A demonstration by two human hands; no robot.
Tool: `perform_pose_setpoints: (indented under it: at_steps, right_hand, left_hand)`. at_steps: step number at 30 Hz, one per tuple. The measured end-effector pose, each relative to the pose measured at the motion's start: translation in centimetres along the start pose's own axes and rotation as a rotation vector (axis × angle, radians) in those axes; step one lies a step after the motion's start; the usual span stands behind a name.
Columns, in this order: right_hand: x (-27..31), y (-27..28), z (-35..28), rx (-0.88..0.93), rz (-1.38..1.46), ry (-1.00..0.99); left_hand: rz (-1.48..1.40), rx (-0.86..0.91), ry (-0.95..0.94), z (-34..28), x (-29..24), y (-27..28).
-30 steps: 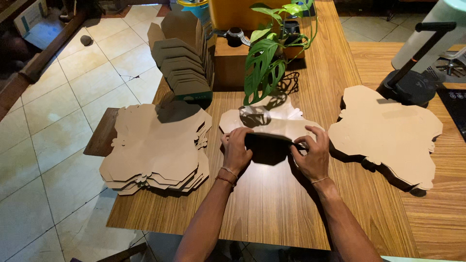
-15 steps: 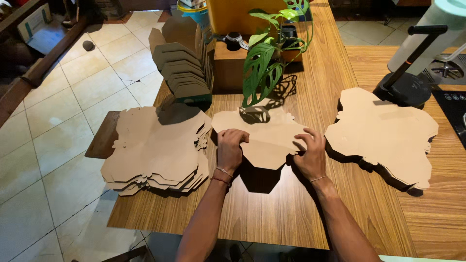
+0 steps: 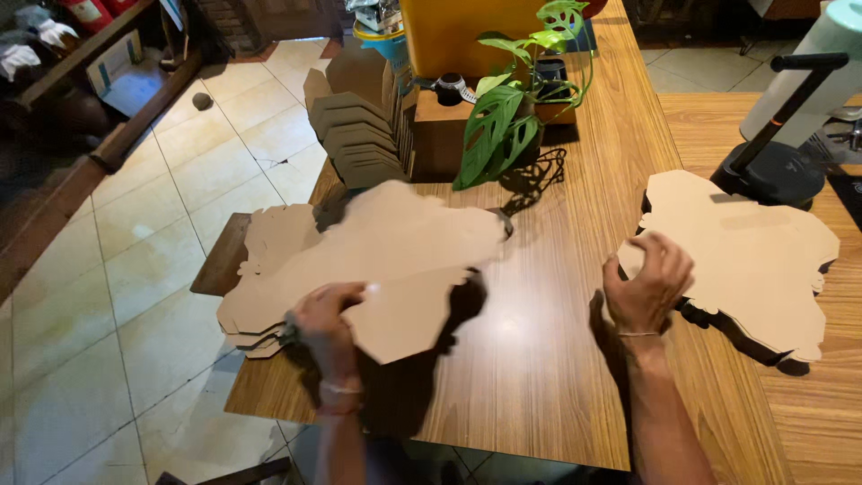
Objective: The person folds cardboard takeout boxes by hand, pressing along the pre-scored lines and tucking the side flaps to assemble them into their open containers.
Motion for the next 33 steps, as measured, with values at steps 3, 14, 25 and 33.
perform_pose_setpoints:
  at_steps: [3,14,25,33]
  right_hand:
    - [-1.9,-0.5,-0.9,0.207,-0.136,-0.178]
    - [-1.1,-0.7,-1.3,0.213,-0.245,-0.133]
    - [-0.6,1.2,-0.6,0.008,-0.008,-0.061]
    - [0.2,1.3,-0.6,-0.005,0.141,-0.153]
  left_hand:
    - [0.191,-0.073,0.089,-1.0,2.1,2.3]
    - [0.279,0.268,0.271,-4.4,10.9,3.5]
    - [0.209,0.345,0.339,-4.5,10.5,4.6]
    - [0.273,0.304,0.291,-3.5,9.0,3.8]
Point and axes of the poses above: each hand's wrist, its own z-axis towards the middle knuckle, its own y-axis out of the back of the hand, x = y × z, the point moved 1 cm from there along z, towards the middle knuckle, and after that the axes turned 6 degrees about z, right-handed, at the moved point
